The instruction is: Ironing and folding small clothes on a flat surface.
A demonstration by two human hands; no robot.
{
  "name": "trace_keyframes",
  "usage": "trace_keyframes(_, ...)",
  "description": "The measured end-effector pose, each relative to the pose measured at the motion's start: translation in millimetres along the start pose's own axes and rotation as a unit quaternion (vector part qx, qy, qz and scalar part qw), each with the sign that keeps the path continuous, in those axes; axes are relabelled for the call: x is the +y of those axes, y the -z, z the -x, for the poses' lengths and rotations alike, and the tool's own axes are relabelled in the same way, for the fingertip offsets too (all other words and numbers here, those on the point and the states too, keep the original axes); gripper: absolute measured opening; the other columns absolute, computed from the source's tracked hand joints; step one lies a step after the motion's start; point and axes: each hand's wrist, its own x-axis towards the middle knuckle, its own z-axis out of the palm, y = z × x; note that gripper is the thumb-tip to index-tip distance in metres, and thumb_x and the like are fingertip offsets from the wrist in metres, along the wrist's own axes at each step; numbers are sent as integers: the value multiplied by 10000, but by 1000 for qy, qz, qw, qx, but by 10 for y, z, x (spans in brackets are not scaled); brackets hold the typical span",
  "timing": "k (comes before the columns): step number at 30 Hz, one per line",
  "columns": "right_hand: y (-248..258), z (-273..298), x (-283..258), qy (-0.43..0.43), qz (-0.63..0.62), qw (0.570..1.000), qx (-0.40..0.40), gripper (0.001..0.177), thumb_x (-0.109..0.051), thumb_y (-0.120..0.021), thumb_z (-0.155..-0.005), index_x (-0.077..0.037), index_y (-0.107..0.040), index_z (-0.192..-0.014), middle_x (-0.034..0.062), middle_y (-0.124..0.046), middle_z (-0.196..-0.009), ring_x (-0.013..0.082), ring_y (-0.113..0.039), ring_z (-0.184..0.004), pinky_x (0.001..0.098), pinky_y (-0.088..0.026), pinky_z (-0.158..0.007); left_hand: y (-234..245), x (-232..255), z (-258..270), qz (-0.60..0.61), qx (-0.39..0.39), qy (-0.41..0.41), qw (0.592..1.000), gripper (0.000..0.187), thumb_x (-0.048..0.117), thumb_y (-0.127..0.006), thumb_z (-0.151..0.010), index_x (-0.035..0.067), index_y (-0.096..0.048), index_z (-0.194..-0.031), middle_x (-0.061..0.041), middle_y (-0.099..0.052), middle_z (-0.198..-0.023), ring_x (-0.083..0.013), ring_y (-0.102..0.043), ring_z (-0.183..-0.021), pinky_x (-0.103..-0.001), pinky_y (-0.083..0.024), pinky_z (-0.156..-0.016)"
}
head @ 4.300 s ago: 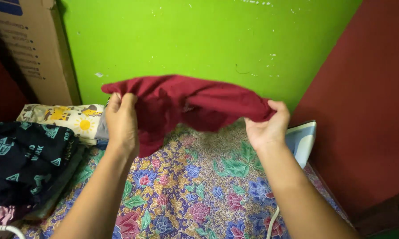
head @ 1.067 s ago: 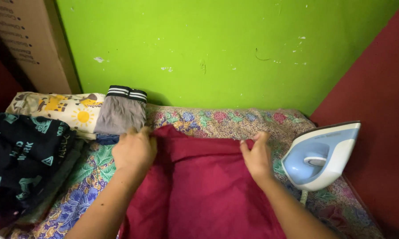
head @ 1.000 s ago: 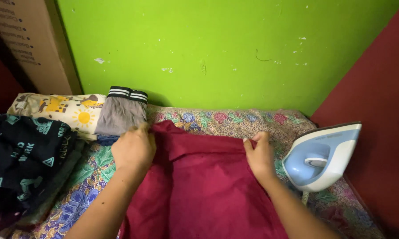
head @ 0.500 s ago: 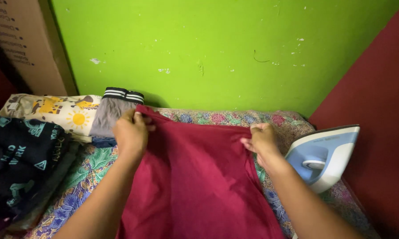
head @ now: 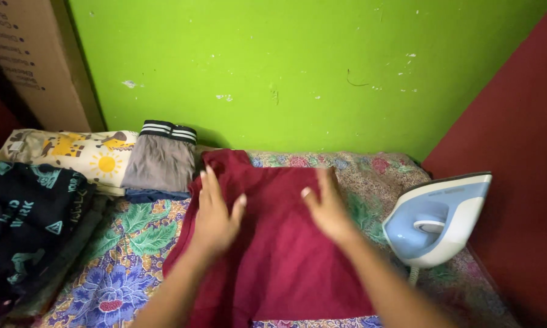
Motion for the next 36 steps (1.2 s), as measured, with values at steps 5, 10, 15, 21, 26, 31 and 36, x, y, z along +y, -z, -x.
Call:
trace_keyframes(5,-336,561,43,67,207,970,-105,623,-483,-428,-1027,-236,-304,-1585,119,-152,-1700,269,-124,-1577,445,-124,-1268,57,-81,652,-254,-78,34,963,837,543,-495,-947,182,-132,-1609,-102,-114,-1707,-372,-194,-1509,-586,-200,-1160)
trace_keyframes(10,-383,810,499,-37,357,932,-57,701,-579,-299,-1038,-201,-269,-1628,79,-160,-1711,287,-103,-1515,491,-88,-1223,312,-254,871,-378,-81,67,920,670,525,-413,-967,233,-326,-1563,-70,-202,-1673,-351,-201,-1539,-572,-148,-1150)
trace_keyframes(15,-445,1051,932,27,381,908,175,478,-393,-461,-1047,-153,-544,-1452,67,-451,-1583,276,-442,-1496,459,-342,-1230,460,-194,1085,-279,90,101,951,564,348,-579,-927,95,-536,-1430,-87,-544,-1429,-299,-482,-1328,-479,-381,-1114)
trace_keyframes(21,-72,1255,450,-104,360,905,202,674,-540,-637,-868,-64,-592,-1343,197,-629,-1246,361,-627,-1148,463,-548,-905,728,-174,1135,-300,19,196,933,461,473,-607,-963,82,-572,-1204,-161,-670,-1191,-358,-702,-1000,-471,-572,-833)
trace_keyframes(26,79,1365,461,-207,351,909,91,666,-653,-561,-912,-108,-530,-1295,190,-662,-1184,371,-721,-963,487,-580,-810,800,-55,1165,-271,14,221,937,497,530,-564,-964,80,-537,-1172,-196,-722,-1068,-424,-722,-883,-518,-569,-762)
trace_keyframes(31,100,1453,503,-229,375,898,11,679,-676,-444,-967,-122,-471,-1358,191,-727,-1039,374,-741,-933,487,-584,-818,877,29,1229,-267,-7,286,920,599,597,-552,-975,46,-493,-1203,-245,-742,-980,-435,-724,-916,-519,-561,-804)
trace_keyframes(36,313,1501,428,-242,348,905,-22,570,-593,-406,-1014,-205,-438,-1431,198,-759,-1034,397,-735,-980,515,-565,-872,933,-196,1248,-248,-27,280,927,383,409,-484,-1034,103,-497,-1263,-253,-747,-1000,-459,-725,-939,-549,-553,-815)
